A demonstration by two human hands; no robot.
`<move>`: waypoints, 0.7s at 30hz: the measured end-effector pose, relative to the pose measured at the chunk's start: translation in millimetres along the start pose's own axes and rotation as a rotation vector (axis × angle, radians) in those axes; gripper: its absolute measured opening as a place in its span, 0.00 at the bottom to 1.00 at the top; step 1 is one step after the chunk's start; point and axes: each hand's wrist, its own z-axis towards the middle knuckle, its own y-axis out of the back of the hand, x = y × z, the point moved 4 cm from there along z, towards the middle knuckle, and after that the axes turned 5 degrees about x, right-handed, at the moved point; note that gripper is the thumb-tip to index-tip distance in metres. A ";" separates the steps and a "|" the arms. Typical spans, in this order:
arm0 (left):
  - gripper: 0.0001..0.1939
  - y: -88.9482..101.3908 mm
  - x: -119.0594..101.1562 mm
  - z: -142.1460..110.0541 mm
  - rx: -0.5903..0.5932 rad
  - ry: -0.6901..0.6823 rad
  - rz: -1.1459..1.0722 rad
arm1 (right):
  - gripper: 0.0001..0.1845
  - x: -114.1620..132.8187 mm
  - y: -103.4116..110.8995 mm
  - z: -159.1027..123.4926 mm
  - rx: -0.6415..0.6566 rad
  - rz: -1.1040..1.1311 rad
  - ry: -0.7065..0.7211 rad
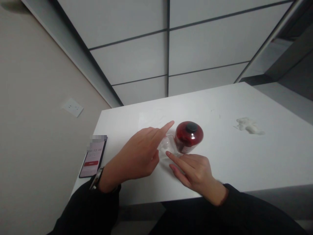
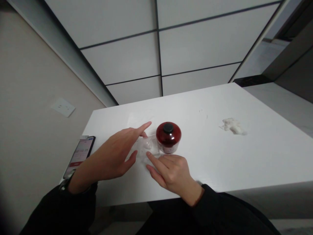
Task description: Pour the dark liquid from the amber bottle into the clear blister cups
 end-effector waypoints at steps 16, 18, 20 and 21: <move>0.41 -12.8 1.5 7.8 0.008 0.004 0.042 | 0.12 0.0 -1.8 -1.9 -0.010 0.039 0.005; 0.43 -13.8 2.6 9.9 -0.033 0.070 0.041 | 0.11 -0.2 -2.2 -2.6 -0.009 0.033 0.006; 0.45 -17.0 5.9 13.3 -0.038 0.189 0.063 | 0.10 -0.5 -2.5 -3.0 -0.006 0.027 0.008; 0.45 -18.7 6.9 14.7 -0.029 0.228 0.072 | 0.10 -0.7 -2.6 -3.0 -0.003 0.028 0.008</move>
